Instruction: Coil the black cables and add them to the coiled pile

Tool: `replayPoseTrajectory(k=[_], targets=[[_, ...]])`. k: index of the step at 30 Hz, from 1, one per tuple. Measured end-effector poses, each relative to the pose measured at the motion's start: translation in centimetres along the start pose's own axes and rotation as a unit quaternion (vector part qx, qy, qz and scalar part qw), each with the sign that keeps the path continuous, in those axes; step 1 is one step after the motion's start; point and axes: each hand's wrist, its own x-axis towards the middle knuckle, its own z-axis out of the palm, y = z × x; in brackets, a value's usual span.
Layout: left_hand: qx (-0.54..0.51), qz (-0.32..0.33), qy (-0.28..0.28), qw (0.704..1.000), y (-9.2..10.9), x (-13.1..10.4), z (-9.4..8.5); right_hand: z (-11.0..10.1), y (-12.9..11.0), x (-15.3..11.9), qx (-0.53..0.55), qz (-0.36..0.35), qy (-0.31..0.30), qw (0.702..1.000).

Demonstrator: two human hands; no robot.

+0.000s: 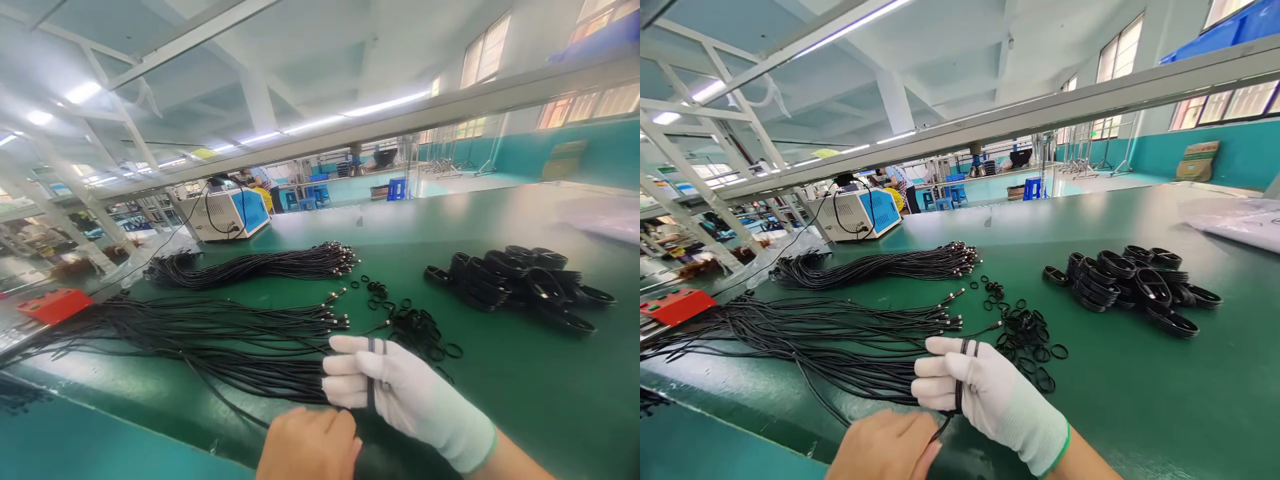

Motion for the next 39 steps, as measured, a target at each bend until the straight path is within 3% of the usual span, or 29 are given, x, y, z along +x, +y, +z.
replayPoseTrajectory(k=[3,6,10,13,15,18,20,26,28,31,36,39], targets=[[-0.065,0.049,-0.03,0.996,-2.4,1.9,-2.5,-0.3,1.5,-0.2,-0.04,0.064,-0.043,0.996],[-0.186,0.027,-0.088,0.978,-4.7,3.6,-3.7,-0.2,2.8,-0.1,0.004,0.15,-0.112,0.982],[-0.399,-0.083,-0.107,0.907,-5.4,4.3,-2.0,-0.1,3.5,0.0,0.098,0.196,-0.119,0.968],[-0.486,-0.133,-0.091,0.859,-5.0,3.9,-0.1,0.0,3.3,0.0,0.104,0.188,-0.13,0.968],[-0.457,-0.137,-0.082,0.875,-5.2,3.4,0.8,0.4,2.7,0.0,0.092,0.14,-0.116,0.979],[-0.292,-0.173,-0.082,0.937,-5.8,2.2,1.3,1.0,1.3,0.3,0.098,0.041,-0.083,0.991],[-0.18,-0.193,-0.089,0.96,-5.6,1.1,1.4,1.2,0.3,0.6,0.1,-0.01,-0.076,0.992],[-0.086,-0.09,-0.078,0.989,-1.1,-0.7,1.4,0.1,-0.2,1.2,0.048,-0.059,0.002,0.997],[-0.08,-0.07,-0.061,0.992,-0.1,-0.5,1.2,-0.2,0.4,1.0,0.002,-0.041,0.042,0.998],[-0.075,-0.061,-0.029,0.995,-0.3,-0.1,0.0,-0.2,1.4,0.2,-0.082,0.042,0.089,0.992],[-0.185,-0.058,-0.05,0.98,-3.0,0.0,-2.6,-0.1,3.4,-0.8,-0.069,0.18,-0.06,0.979],[-0.349,-0.111,-0.083,0.927,-3.9,-0.1,-2.1,-0.7,4.4,-0.9,-0.002,0.229,-0.074,0.97]])
